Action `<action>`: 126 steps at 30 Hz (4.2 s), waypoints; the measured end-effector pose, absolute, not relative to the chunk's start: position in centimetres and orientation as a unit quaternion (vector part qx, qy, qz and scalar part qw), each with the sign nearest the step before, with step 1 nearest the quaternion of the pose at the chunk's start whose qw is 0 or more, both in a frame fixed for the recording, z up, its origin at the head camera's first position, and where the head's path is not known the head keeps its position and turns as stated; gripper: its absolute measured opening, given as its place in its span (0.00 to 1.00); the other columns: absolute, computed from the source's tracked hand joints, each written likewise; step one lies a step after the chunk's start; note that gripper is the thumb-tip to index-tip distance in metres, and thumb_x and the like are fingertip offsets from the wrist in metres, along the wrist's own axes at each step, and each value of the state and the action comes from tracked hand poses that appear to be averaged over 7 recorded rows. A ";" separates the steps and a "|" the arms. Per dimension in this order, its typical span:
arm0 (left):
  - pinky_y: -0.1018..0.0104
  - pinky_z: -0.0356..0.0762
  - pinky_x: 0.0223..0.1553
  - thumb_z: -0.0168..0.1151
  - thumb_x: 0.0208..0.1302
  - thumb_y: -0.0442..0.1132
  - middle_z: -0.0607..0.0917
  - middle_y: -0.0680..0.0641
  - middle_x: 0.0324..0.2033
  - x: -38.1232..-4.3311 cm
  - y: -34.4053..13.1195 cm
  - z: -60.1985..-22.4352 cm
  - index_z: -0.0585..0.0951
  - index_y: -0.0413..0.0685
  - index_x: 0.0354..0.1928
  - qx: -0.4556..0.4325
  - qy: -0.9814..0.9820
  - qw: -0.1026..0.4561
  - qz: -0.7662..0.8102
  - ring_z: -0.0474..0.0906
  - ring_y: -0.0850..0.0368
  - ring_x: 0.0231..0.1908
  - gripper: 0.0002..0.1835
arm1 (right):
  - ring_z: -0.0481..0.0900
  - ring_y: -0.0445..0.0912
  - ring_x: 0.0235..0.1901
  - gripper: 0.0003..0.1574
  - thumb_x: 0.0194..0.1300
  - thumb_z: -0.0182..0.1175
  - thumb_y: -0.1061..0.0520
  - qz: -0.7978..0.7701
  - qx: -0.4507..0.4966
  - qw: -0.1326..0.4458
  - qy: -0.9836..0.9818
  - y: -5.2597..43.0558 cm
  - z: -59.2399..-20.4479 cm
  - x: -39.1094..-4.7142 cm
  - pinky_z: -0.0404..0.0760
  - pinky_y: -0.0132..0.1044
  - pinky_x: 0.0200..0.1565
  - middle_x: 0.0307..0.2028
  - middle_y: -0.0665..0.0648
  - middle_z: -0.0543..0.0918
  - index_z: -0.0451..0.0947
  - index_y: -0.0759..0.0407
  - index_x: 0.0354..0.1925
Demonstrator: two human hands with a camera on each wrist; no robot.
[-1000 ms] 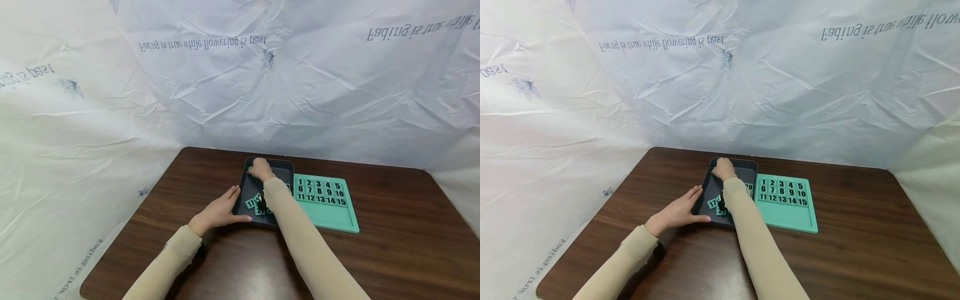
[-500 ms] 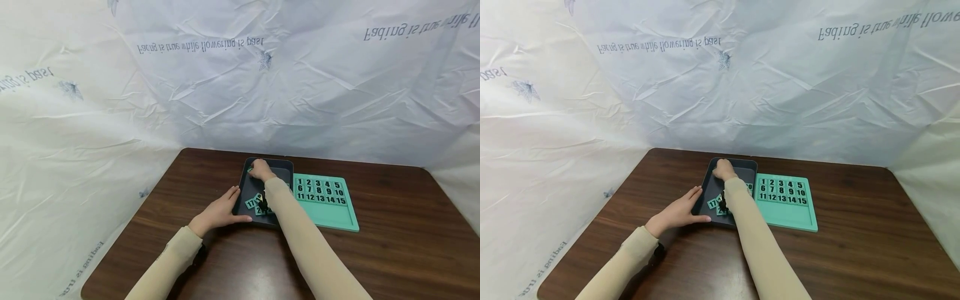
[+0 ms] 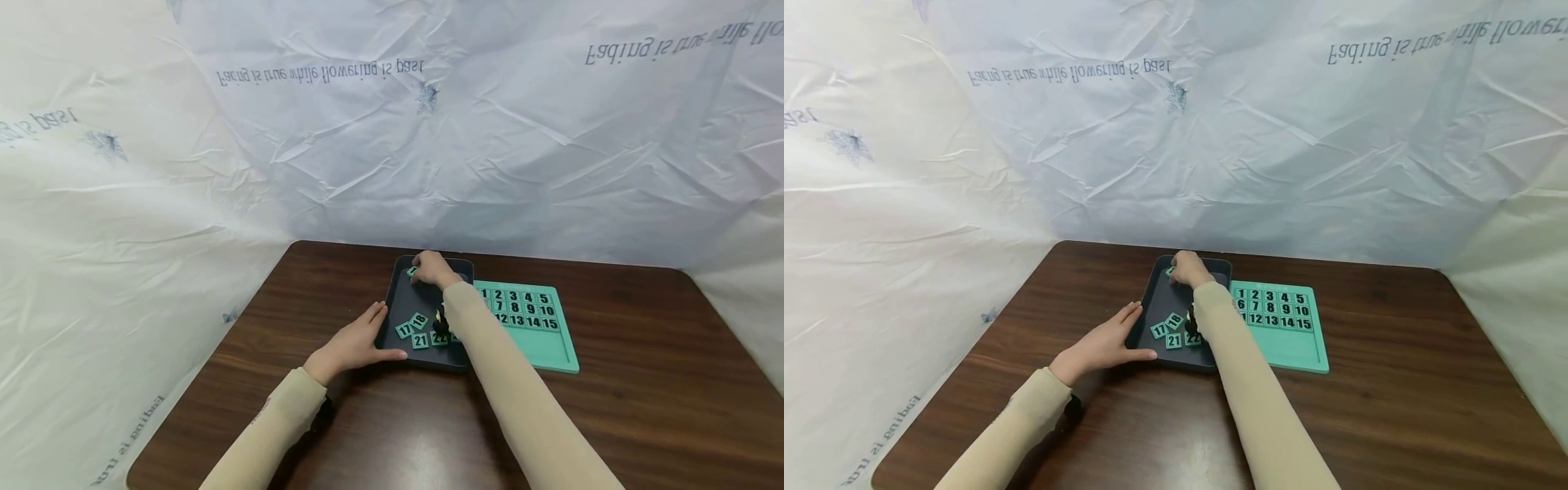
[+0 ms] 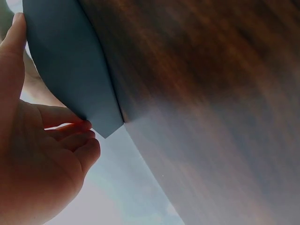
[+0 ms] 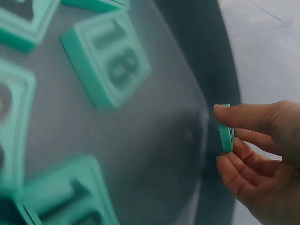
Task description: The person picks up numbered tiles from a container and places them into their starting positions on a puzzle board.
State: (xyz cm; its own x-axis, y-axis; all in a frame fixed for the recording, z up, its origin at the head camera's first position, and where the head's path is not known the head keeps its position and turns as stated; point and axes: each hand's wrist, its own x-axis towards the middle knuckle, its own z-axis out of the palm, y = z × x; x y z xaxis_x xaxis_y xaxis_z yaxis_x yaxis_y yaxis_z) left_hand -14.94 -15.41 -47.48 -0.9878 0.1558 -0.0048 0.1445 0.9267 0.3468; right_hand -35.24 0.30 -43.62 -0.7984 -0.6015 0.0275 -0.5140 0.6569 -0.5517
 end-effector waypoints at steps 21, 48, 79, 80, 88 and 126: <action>0.48 0.69 0.66 0.60 0.54 0.79 0.52 0.41 0.79 -14.4 -15.2 -47.6 0.54 0.41 0.79 0.081 0.982 0.019 0.168 0.58 0.45 0.74 0.64 | 0.74 0.61 0.59 0.32 0.69 0.64 0.62 -0.282 -0.360 0.044 0.888 8.3 -36.7 -34.9 0.76 0.55 0.55 0.62 0.69 0.74 0.70 0.70 0.68; 0.46 0.66 0.67 0.61 0.54 0.78 0.52 0.40 0.78 -14.1 -15.1 -46.9 0.54 0.40 0.79 0.081 0.981 0.016 0.177 0.57 0.43 0.74 0.64 | 0.75 0.57 0.46 0.29 0.67 0.68 0.60 -0.251 -0.385 -0.011 0.888 19.2 -37.3 -31.0 0.75 0.53 0.44 0.51 0.65 0.76 0.76 0.66 0.64; 0.47 0.66 0.67 0.60 0.52 0.80 0.52 0.41 0.79 -14.4 -15.3 -46.8 0.54 0.41 0.79 0.073 0.982 0.020 0.173 0.58 0.44 0.74 0.65 | 0.77 0.62 0.56 0.28 0.64 0.69 0.61 -0.229 -0.416 0.058 0.878 19.8 -45.7 -27.7 0.78 0.58 0.52 0.59 0.68 0.76 0.79 0.65 0.61; 0.47 0.66 0.67 0.60 0.52 0.80 0.52 0.41 0.79 -14.4 -15.3 -46.8 0.54 0.41 0.79 0.073 0.982 0.020 0.174 0.58 0.44 0.74 0.65 | 0.76 0.63 0.58 0.28 0.64 0.69 0.62 -0.231 -0.416 0.060 0.877 19.8 -45.7 -27.7 0.78 0.58 0.53 0.60 0.68 0.76 0.79 0.65 0.61; 0.47 0.66 0.67 0.60 0.52 0.80 0.52 0.42 0.79 -14.4 -15.3 -46.8 0.54 0.42 0.79 0.072 0.982 0.021 0.175 0.58 0.45 0.74 0.65 | 0.79 0.57 0.52 0.27 0.64 0.70 0.62 -0.232 -0.430 0.060 0.870 19.3 -46.3 -27.4 0.80 0.52 0.49 0.54 0.63 0.79 0.79 0.65 0.60; 0.47 0.66 0.67 0.61 0.53 0.79 0.51 0.41 0.79 -14.3 -15.5 -46.5 0.53 0.42 0.79 0.076 0.981 0.019 0.175 0.57 0.45 0.74 0.64 | 0.79 0.55 0.46 0.27 0.66 0.68 0.58 -0.236 -0.416 0.066 0.876 18.5 -44.6 -28.0 0.80 0.49 0.42 0.50 0.62 0.80 0.79 0.66 0.61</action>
State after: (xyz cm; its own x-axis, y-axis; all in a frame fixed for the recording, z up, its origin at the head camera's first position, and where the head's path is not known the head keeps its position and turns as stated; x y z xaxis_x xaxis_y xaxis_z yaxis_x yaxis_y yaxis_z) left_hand -14.32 -15.48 -46.55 -0.9878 0.1554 -0.0107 0.1421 0.9270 0.3471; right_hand -28.05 18.52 -44.60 -0.6458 -0.7593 0.0802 -0.6971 0.5435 -0.4677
